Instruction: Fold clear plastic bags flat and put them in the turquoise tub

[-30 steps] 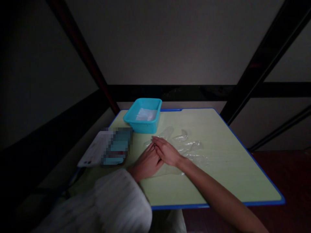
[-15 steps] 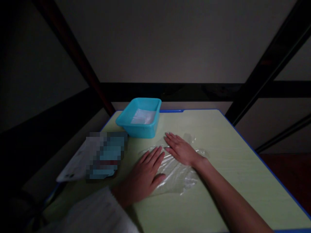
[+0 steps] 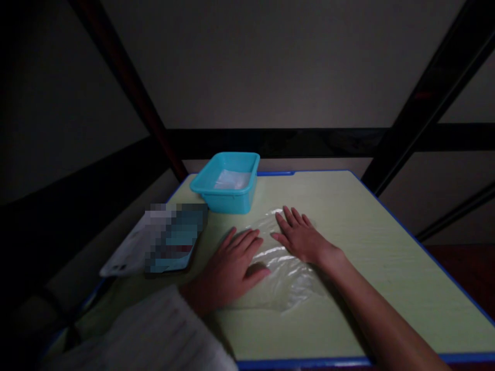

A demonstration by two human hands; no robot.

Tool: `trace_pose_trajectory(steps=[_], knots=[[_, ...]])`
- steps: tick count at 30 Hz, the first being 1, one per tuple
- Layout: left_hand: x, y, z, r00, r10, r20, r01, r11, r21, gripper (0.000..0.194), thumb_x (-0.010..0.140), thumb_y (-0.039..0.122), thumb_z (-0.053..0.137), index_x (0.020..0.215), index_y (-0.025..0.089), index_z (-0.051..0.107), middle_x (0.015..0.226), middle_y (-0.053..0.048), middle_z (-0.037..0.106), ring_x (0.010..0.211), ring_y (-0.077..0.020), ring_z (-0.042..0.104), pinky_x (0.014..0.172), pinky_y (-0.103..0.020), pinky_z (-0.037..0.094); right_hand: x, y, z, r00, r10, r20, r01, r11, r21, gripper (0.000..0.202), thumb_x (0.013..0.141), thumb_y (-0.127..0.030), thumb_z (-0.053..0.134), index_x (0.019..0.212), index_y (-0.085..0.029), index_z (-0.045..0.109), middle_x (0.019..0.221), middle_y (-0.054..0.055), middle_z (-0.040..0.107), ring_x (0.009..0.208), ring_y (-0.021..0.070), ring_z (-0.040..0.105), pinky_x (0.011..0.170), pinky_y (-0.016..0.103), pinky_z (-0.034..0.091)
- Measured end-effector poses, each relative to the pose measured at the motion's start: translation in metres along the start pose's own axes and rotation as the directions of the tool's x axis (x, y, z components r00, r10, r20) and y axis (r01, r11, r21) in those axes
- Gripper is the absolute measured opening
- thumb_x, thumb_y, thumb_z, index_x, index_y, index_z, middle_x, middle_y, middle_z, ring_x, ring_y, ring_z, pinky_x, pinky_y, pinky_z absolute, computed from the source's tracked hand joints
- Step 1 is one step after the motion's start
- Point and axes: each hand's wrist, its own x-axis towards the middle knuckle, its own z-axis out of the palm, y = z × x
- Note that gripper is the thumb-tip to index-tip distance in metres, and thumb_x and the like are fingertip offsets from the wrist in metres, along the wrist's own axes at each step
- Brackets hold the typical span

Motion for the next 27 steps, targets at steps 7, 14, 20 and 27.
trace_pose_trajectory(steps=[7, 14, 20, 27], knots=[[0.025, 0.005, 0.011, 0.983, -0.063, -0.172, 0.044, 0.993, -0.109, 0.034, 0.088, 0.018, 0.045, 0.12, 0.009, 0.052, 0.127, -0.015, 0.054, 0.119, -0.0237, 0.05, 0.104, -0.036, 0.039, 0.01, -0.023, -0.006, 0.979, -0.123, -0.163, 0.158, 0.962, 0.223, 0.051, 0.095, -0.032, 0.029, 0.142, -0.012, 0.035, 0.142, 0.014, 0.041, 0.131, 0.022, 0.038, 0.108, 0.042, 0.032], [0.021, -0.005, 0.032, 0.997, 0.002, -0.078, -0.001, 1.0, 0.007, 0.05, 0.088, 0.027, 0.045, 0.133, 0.004, 0.039, 0.143, -0.018, 0.039, 0.134, -0.0254, 0.034, 0.113, -0.038, 0.027, 0.016, -0.019, 0.015, 0.987, -0.135, -0.089, 0.142, 0.986, 0.082, 0.054, 0.094, -0.034, 0.029, 0.139, -0.005, 0.039, 0.145, 0.015, 0.036, 0.135, 0.024, 0.032, 0.11, 0.043, 0.029], [0.01, -0.015, 0.03, 0.998, -0.049, -0.043, 0.054, 0.992, 0.113, 0.055, 0.091, 0.037, 0.043, 0.136, 0.005, 0.036, 0.146, -0.017, 0.033, 0.137, -0.0248, 0.028, 0.112, -0.04, 0.027, 0.015, -0.015, 0.015, 0.993, -0.111, -0.026, 0.111, 0.994, -0.018, 0.057, 0.096, -0.039, 0.019, 0.143, -0.01, 0.033, 0.149, 0.01, 0.028, 0.137, 0.0232, 0.024, 0.111, 0.044, 0.024], [-0.006, -0.032, 0.023, 0.994, -0.094, -0.062, 0.103, 0.98, 0.17, 0.052, 0.092, 0.036, 0.043, 0.135, 0.007, 0.038, 0.146, -0.017, 0.034, 0.136, -0.0249, 0.03, 0.111, -0.041, 0.028, 0.016, 0.001, 0.015, 0.998, -0.069, 0.014, 0.069, 0.997, -0.03, 0.06, 0.096, -0.045, 0.015, 0.145, -0.014, 0.028, 0.151, 0.006, 0.023, 0.138, 0.0234, 0.021, 0.111, 0.045, 0.023]])
